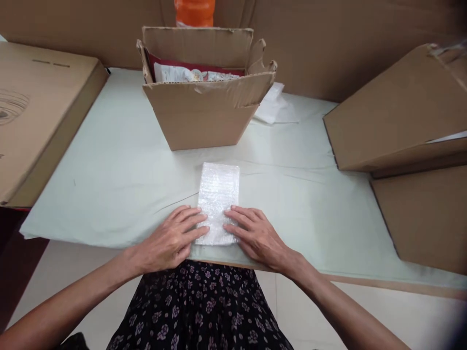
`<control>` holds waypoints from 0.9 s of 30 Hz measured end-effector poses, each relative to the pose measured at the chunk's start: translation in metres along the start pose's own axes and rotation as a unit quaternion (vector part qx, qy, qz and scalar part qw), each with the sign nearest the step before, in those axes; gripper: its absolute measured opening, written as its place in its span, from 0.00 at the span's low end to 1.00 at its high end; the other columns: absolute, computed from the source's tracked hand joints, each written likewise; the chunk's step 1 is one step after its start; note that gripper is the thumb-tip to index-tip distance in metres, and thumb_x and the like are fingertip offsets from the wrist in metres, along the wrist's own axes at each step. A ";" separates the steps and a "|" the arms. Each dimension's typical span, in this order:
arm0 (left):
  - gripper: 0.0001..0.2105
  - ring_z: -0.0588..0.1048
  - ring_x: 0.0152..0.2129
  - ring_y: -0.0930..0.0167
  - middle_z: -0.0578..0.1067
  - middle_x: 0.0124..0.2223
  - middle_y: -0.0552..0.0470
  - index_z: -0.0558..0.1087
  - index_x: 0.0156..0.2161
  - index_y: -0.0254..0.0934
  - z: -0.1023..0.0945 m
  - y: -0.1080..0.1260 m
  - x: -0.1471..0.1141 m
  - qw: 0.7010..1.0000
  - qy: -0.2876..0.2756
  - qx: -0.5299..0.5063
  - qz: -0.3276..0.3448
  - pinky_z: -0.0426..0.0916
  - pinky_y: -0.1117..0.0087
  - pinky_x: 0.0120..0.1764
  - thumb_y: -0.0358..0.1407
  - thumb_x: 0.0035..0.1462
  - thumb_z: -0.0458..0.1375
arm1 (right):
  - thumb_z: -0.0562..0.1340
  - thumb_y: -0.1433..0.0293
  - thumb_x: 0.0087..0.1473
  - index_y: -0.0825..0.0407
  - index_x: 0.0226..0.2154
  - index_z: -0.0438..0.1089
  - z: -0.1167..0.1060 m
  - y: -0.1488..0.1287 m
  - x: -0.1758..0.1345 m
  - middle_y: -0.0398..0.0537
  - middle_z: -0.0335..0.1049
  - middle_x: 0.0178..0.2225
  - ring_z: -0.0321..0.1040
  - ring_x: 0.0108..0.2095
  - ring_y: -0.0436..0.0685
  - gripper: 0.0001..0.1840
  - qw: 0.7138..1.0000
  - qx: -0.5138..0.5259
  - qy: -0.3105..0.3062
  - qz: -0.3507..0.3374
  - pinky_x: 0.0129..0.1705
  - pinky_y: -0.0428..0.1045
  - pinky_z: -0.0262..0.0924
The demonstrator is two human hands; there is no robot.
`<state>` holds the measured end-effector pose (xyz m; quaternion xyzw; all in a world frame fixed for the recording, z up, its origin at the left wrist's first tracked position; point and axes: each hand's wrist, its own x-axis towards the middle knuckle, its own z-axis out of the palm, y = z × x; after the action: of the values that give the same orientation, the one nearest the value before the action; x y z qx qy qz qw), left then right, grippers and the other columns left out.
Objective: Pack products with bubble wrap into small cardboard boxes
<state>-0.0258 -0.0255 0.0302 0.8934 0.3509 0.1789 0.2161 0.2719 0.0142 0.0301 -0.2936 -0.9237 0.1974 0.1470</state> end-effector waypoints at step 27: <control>0.08 0.74 0.36 0.70 0.80 0.37 0.51 0.75 0.39 0.36 -0.001 -0.005 0.043 0.969 0.150 -0.141 -0.133 0.68 0.69 0.41 0.26 0.60 0.54 | 0.56 0.63 0.69 0.51 0.59 0.69 -0.031 0.006 0.055 0.55 0.75 0.57 0.72 0.55 0.61 0.20 0.993 0.065 0.080 0.060 0.56 0.58 0.64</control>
<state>0.0001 0.0084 0.0358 0.7621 0.4660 0.3287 0.3066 0.2439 0.0607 0.0634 -0.3531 -0.8748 0.2416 0.2275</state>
